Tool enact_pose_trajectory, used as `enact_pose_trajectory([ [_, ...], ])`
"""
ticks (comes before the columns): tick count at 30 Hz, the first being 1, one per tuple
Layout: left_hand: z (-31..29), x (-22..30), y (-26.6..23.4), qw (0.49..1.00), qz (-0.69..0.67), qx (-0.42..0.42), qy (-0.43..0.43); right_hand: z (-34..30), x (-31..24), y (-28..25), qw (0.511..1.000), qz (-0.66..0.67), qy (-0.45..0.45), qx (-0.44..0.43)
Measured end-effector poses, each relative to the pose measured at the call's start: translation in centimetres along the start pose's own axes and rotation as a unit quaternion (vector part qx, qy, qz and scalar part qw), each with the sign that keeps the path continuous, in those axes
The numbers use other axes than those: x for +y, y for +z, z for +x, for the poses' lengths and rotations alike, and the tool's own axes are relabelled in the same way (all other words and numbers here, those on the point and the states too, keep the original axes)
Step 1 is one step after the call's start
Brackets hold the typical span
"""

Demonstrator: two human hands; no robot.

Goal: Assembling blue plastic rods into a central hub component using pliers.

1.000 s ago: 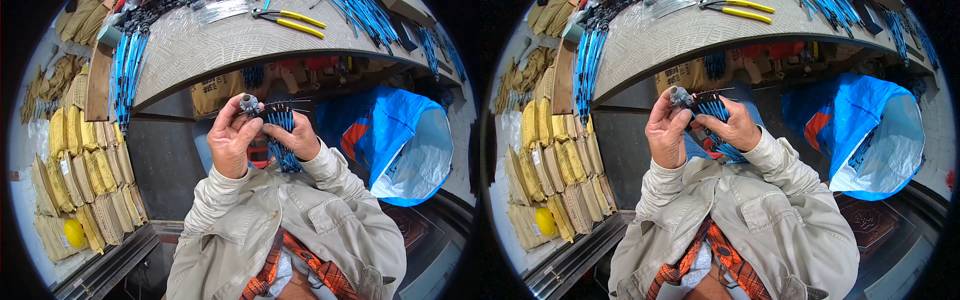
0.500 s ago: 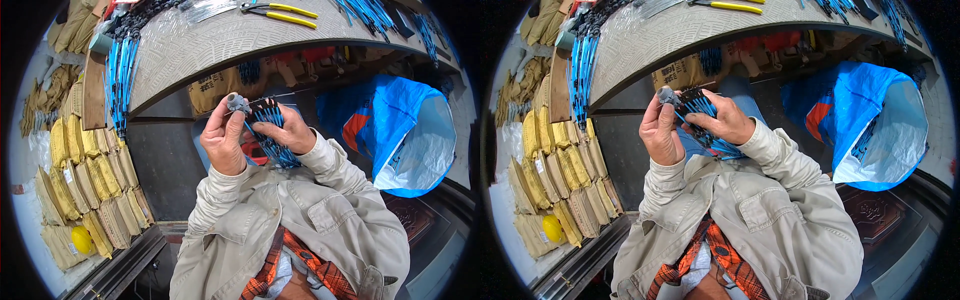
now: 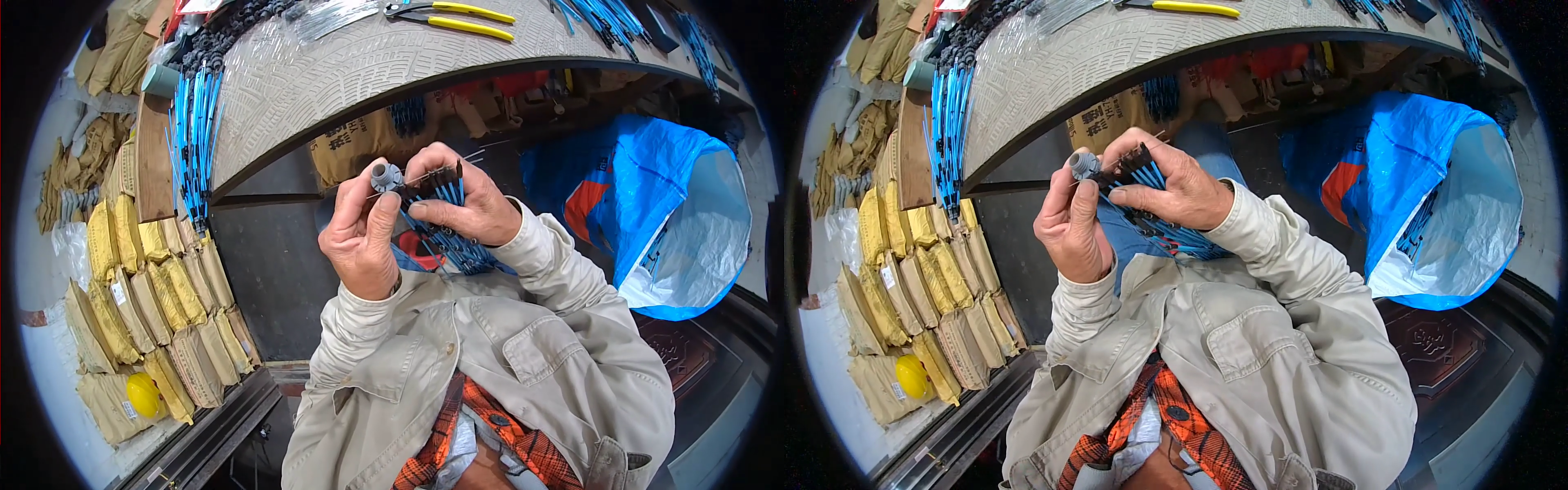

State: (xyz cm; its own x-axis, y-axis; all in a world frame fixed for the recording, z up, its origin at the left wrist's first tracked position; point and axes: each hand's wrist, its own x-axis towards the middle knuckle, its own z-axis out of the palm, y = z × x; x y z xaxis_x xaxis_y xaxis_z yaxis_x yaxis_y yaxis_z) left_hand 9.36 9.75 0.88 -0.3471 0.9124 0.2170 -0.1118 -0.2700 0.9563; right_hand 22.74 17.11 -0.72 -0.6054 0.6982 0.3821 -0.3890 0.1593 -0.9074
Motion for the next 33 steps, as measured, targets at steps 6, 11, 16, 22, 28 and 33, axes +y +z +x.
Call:
enact_pose_trajectory([
  [6,0.2,0.5,0.2,0.999,-0.022,0.007,-0.042,-0.6,0.8,-0.2,0.997,0.033,0.057,0.035],
  [11,0.8,0.8,-0.3,0.987,-0.110,-0.022,-0.118,-0.7,-0.5,-0.8,0.986,0.033,0.164,-0.006],
  [16,0.9,0.9,-1.1,0.969,-0.164,-0.070,-0.171,-0.3,-0.6,-1.1,0.984,0.056,0.168,-0.028],
  [22,1.0,1.0,-1.2,0.972,-0.146,-0.110,-0.145,-0.3,0.2,-0.8,0.990,0.138,0.033,-0.010],
  [28,0.6,1.9,-0.2,0.987,-0.086,-0.101,-0.086,-0.3,-0.8,-0.7,0.987,0.152,0.045,-0.012],
  [33,0.8,1.7,-1.4,0.984,-0.083,-0.130,-0.091,-1.2,0.4,-1.3,0.978,0.150,0.144,-0.012],
])
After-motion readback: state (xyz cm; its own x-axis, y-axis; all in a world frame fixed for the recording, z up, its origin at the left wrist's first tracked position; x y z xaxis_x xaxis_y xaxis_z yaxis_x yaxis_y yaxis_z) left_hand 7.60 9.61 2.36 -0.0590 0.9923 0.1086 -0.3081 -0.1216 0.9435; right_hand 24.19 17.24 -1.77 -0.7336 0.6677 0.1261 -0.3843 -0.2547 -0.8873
